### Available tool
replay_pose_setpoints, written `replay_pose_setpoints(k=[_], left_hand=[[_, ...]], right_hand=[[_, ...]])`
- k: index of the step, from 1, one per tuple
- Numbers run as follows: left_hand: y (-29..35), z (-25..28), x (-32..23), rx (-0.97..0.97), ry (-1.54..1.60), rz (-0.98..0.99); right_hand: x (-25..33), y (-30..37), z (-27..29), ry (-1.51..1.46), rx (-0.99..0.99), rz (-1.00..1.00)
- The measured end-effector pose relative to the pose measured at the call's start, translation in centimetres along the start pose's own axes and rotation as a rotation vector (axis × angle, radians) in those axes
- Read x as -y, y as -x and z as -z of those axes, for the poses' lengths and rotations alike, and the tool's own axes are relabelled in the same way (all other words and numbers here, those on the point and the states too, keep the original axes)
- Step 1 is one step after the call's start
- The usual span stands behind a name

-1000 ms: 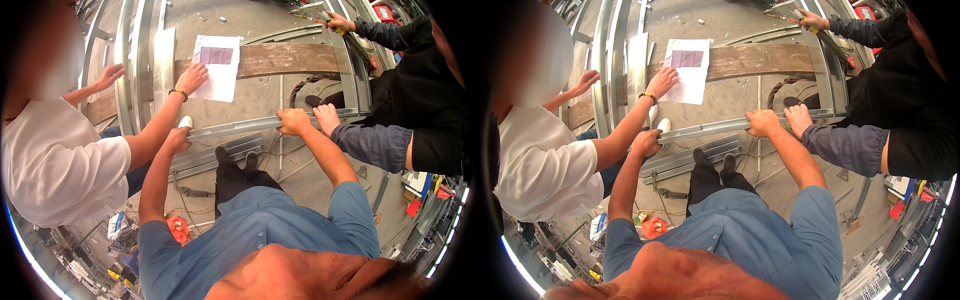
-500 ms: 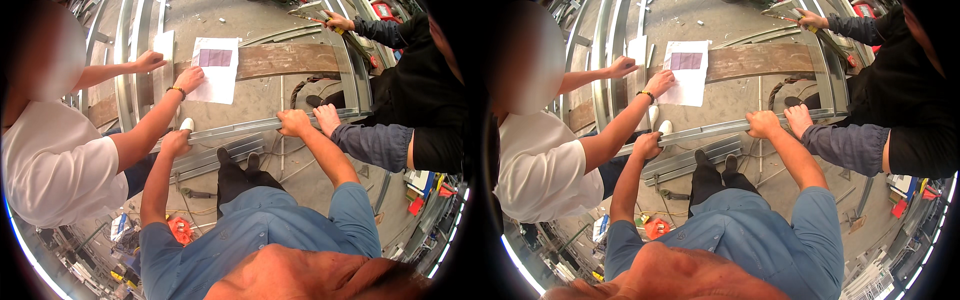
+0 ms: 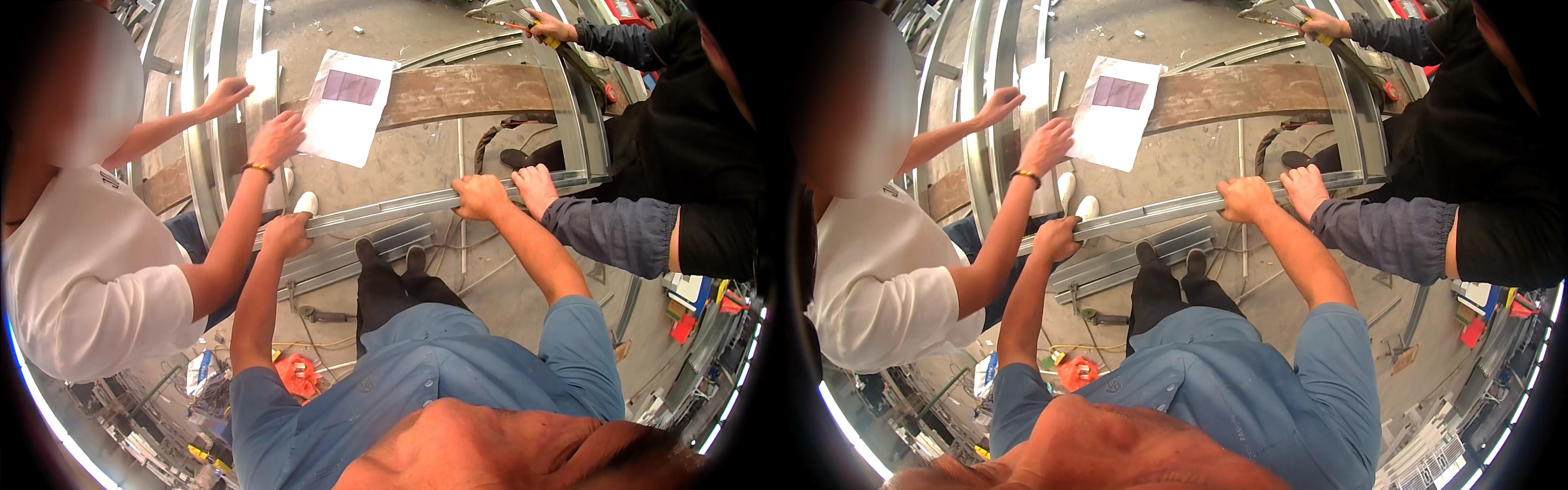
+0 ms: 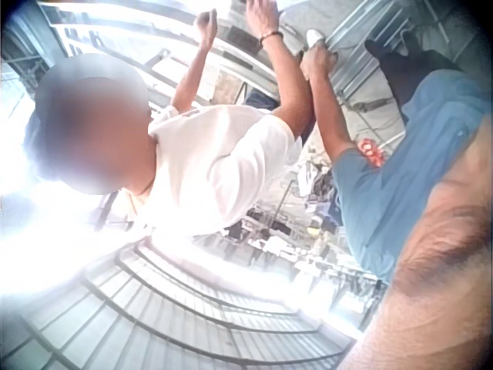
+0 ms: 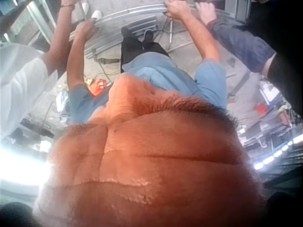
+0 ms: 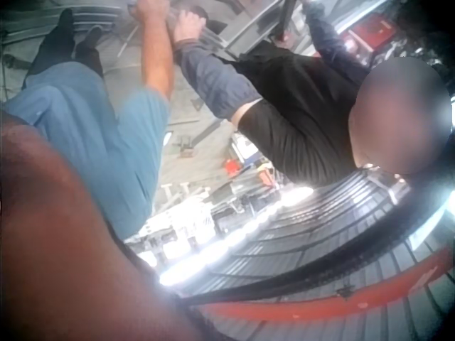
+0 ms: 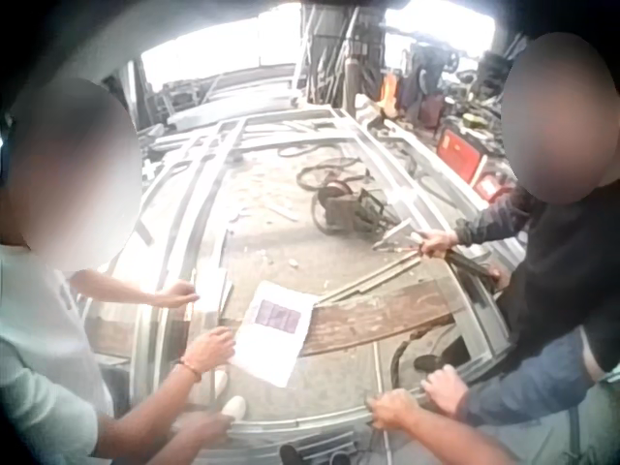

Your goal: The person positions and aligns metal frame pieces on the floor, then uses an angle grinder to cut and smooth edges. A coworker assists by holding pieces and later welds joints while the person continues to align and adjust the frame components.

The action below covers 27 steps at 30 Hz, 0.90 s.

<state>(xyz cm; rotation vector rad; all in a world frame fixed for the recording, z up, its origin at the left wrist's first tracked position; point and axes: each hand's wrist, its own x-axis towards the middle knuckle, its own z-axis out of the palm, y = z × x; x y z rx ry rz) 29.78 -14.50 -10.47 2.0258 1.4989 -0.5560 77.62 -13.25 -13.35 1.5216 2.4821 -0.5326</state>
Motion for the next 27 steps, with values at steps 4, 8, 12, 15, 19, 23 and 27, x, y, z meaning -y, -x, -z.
replay_pose_setpoints(k=[4, 8, 12, 15, 19, 23, 27], left_hand=[[0.0, -0.6, 0.6, -0.038, 0.02, -0.035], [0.2, -0.6, 0.7, -0.06, 0.033, -0.043], [0.2, -0.5, 0.6, -0.046, 0.011, -0.023], [0.2, -0.5, 0.5, -0.037, -0.007, -0.025], [0.2, -0.4, 0.3, -0.038, -0.012, -0.028], [0.2, -1.1, 0.9, -0.093, 0.01, -0.058], [0.2, -1.1, 1.1, -0.099, 0.037, -0.045]], right_hand=[[0.0, -0.1, 0.1, -0.006, -0.003, -0.001], [0.4, -0.2, 0.7, -0.017, 0.032, -0.02], [0.3, -0.2, 0.7, -0.012, 0.061, -0.026], [0.2, -0.2, 0.7, -0.006, 0.07, -0.025], [0.4, -0.1, 0.8, 0.0, 0.075, -0.031], [0.0, -0.2, 0.1, -0.006, 0.004, 0.007], [0.1, -0.4, 0.2, 0.012, 0.056, -0.017]])
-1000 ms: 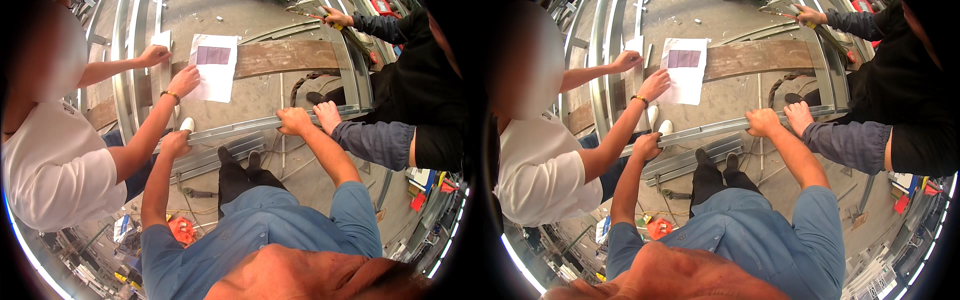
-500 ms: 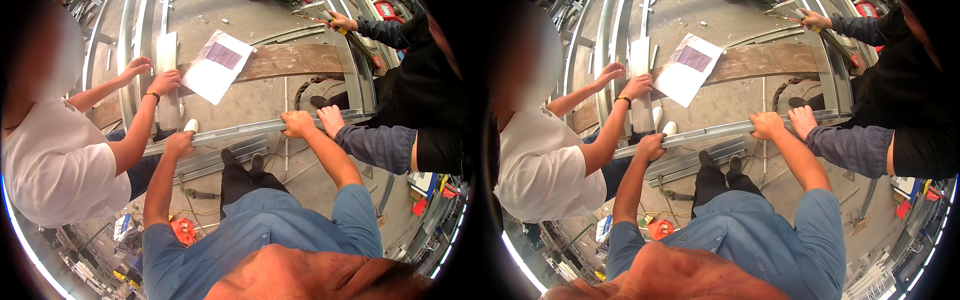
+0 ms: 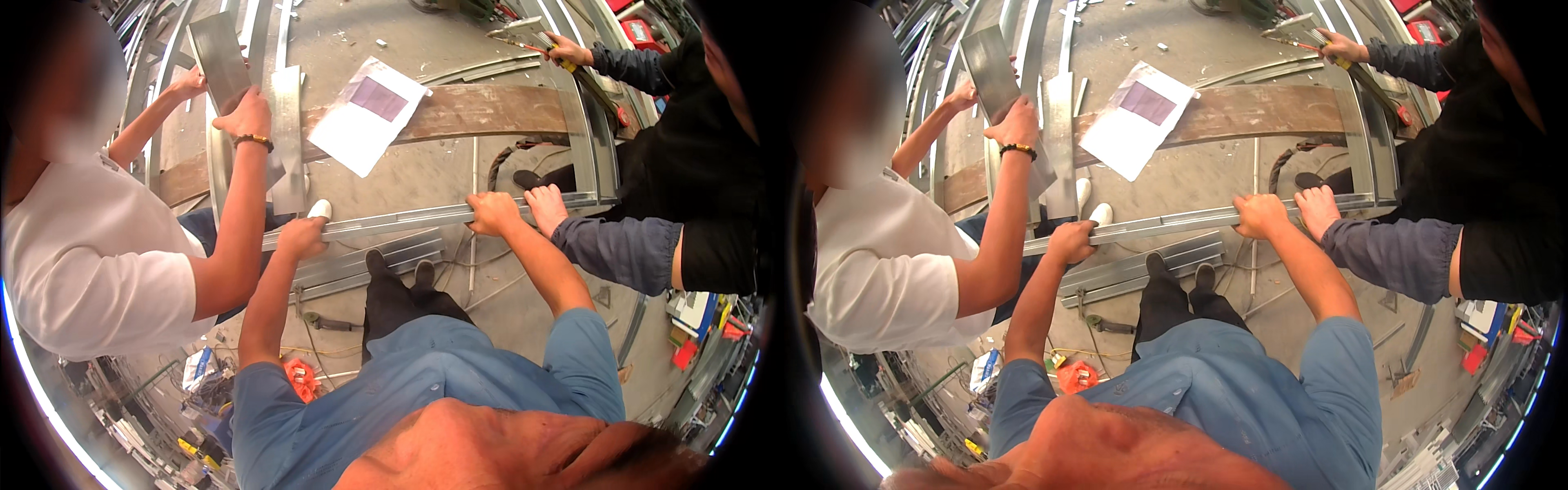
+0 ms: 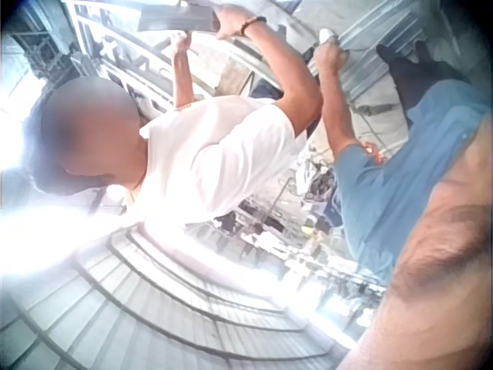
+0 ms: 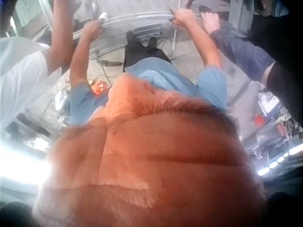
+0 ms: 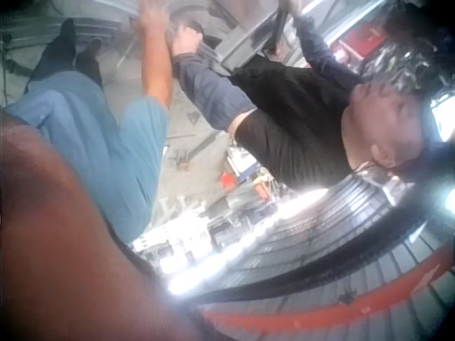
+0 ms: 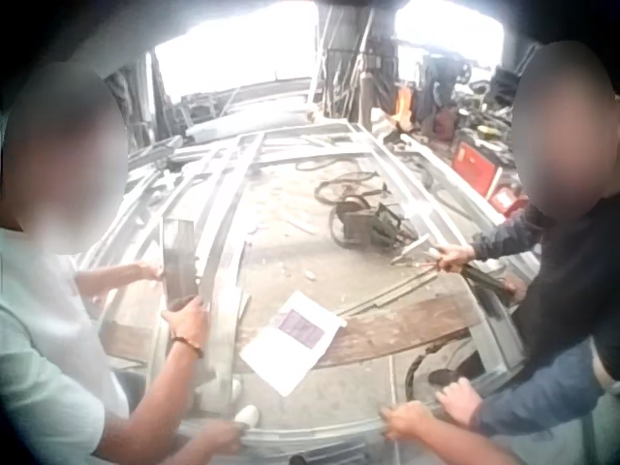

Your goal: The person positions and aligns metal frame pieces on the floor, then uses an angle grinder to cut and smooth edges. A coworker assists by holding pieces and later welds joints while the person continues to align and adjust the frame components.

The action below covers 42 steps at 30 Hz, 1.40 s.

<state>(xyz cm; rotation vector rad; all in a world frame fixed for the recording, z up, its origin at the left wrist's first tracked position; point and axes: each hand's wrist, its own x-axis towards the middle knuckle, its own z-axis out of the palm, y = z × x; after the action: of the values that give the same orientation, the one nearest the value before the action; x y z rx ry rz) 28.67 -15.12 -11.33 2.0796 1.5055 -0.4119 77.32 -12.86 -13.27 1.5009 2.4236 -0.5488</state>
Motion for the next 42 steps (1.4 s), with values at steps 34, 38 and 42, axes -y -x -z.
replay_pose_setpoints(k=[34, 38, 42], left_hand=[[0.15, 0.35, -0.23, 0.037, -0.014, 0.003], [-0.08, 0.14, 0.0, 0.052, 0.002, 0.011], [0.0, 0.05, 0.09, 0.046, 0.022, 0.013]], right_hand=[[0.06, 0.19, -0.11, -0.01, -0.022, 0.006], [-0.23, 0.12, -0.43, 0.011, -0.011, 0.011], [-0.06, 0.12, -0.16, 0.004, -0.012, 0.01]])
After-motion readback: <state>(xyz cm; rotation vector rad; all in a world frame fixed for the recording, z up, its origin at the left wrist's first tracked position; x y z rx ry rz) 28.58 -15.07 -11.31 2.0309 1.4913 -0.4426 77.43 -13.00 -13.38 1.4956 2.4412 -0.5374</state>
